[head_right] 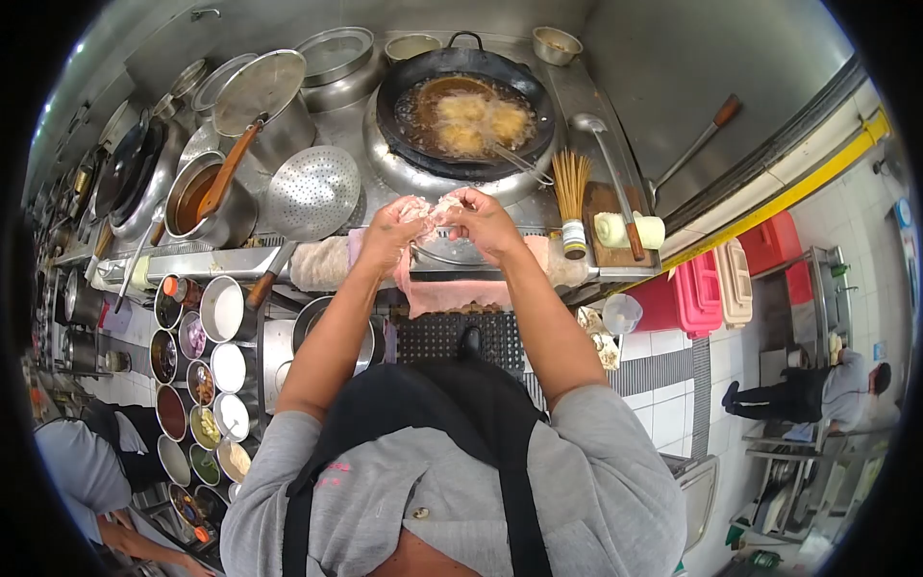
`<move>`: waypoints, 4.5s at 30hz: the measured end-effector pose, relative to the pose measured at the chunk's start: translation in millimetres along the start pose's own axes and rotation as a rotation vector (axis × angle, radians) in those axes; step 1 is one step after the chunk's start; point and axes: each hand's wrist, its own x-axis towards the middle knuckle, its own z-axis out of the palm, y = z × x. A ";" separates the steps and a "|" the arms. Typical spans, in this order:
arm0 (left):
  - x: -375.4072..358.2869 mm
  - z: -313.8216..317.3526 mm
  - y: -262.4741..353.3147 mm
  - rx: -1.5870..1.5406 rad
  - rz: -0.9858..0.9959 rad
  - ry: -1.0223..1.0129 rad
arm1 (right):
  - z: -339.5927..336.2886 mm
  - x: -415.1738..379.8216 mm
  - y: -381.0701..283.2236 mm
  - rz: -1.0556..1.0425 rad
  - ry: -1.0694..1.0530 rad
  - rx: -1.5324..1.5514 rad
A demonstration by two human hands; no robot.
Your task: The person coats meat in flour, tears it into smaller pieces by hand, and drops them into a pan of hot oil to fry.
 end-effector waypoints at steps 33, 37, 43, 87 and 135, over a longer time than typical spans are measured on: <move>-48.5 -49.7 9.2 -0.611 0.000 0.209 | -29.0 141.6 -62.6 -0.086 0.139 -0.732; -52.8 -48.0 16.6 -0.543 0.035 0.181 | -3.9 172.1 -46.1 -0.171 0.151 -1.146; -52.3 -51.8 15.9 -0.505 0.026 0.258 | 23.3 157.6 -61.9 -0.397 0.093 -1.089; -19.1 -13.8 29.6 -0.038 0.090 0.078 | 19.6 11.0 -3.0 -0.060 -0.171 0.033; -15.3 -20.1 8.0 -0.217 -0.045 0.039 | -6.3 5.4 -0.4 0.050 0.059 0.402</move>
